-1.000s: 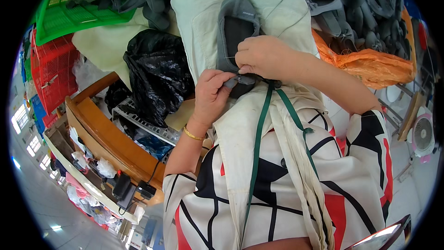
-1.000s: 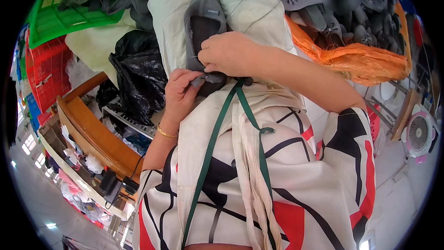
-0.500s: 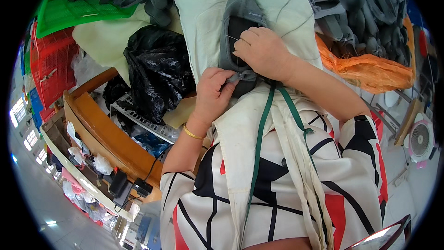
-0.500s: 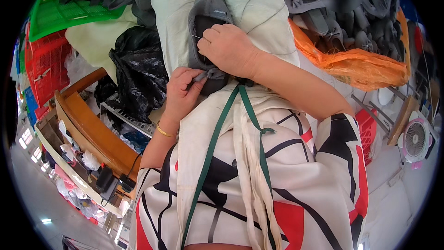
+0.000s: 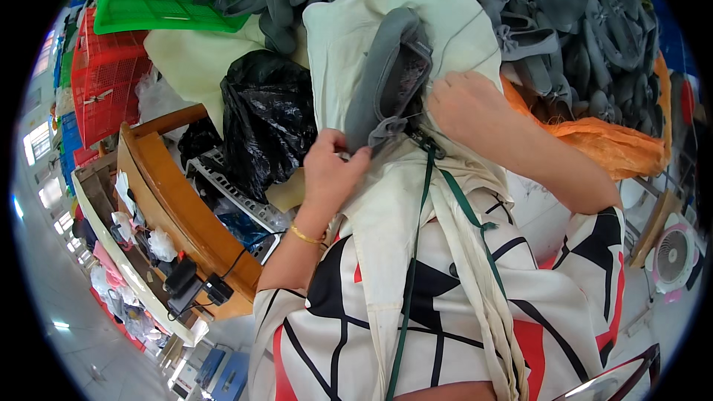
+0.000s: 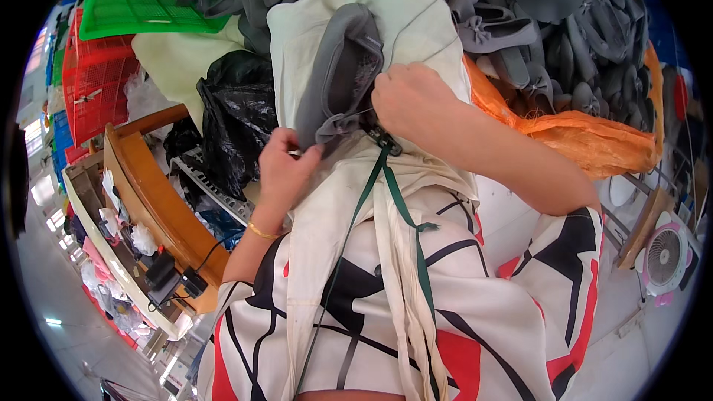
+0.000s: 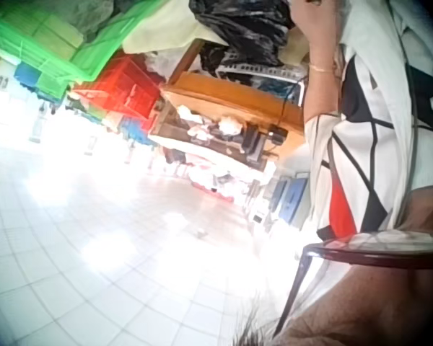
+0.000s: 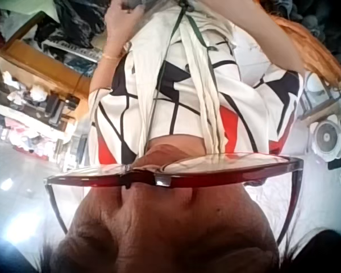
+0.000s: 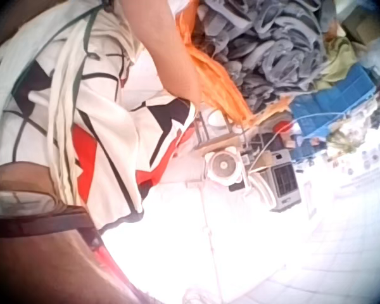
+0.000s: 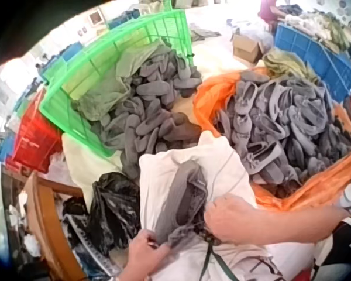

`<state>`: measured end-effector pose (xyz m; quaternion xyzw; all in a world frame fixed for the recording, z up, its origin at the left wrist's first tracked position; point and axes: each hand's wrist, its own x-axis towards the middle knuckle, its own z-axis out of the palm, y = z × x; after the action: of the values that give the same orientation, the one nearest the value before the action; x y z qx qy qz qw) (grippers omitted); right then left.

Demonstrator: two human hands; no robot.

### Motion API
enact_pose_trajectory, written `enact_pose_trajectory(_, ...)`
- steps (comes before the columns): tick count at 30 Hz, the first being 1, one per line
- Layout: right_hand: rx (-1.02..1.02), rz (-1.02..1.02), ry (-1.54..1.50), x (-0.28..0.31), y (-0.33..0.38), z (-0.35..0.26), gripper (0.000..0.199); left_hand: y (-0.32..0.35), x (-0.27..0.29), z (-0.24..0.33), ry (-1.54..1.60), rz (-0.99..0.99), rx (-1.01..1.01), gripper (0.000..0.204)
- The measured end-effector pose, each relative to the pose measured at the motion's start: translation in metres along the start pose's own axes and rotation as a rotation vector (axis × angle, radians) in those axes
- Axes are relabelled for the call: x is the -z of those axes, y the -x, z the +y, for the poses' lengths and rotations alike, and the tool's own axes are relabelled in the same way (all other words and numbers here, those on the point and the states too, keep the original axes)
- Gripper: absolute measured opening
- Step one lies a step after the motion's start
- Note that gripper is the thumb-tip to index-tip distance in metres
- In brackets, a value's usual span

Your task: The person sews a grey slipper using a needle and thread. They repeatedly insert the needle into the slipper's fabric and pull the thread through to secure the material. The person works on a single slipper placed on a white cloth on their lap, surrounded by piles of similar slippers.

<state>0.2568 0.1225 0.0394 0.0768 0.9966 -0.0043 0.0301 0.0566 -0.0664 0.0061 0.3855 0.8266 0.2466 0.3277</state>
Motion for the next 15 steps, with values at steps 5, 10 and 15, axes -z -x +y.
enact_pose_trajectory(5, -0.289, 0.174, 0.124, 0.018, 0.021, 0.028, 0.005, -0.045, 0.068, 0.006, 0.443, 0.187, -0.179, 0.023)
enact_pose_trajectory(10, -0.46, 0.261, 0.167, 0.053, 0.05, 0.059, 0.006, -0.104, 0.161, 0.053, 0.313, -0.339, -0.257, 0.034)
enact_pose_trajectory(15, -0.528, 0.024, 0.035, 0.016, 0.056, 0.063, 0.011, -0.163, 0.107, 0.037, 0.142, -0.489, -0.365, 0.033)
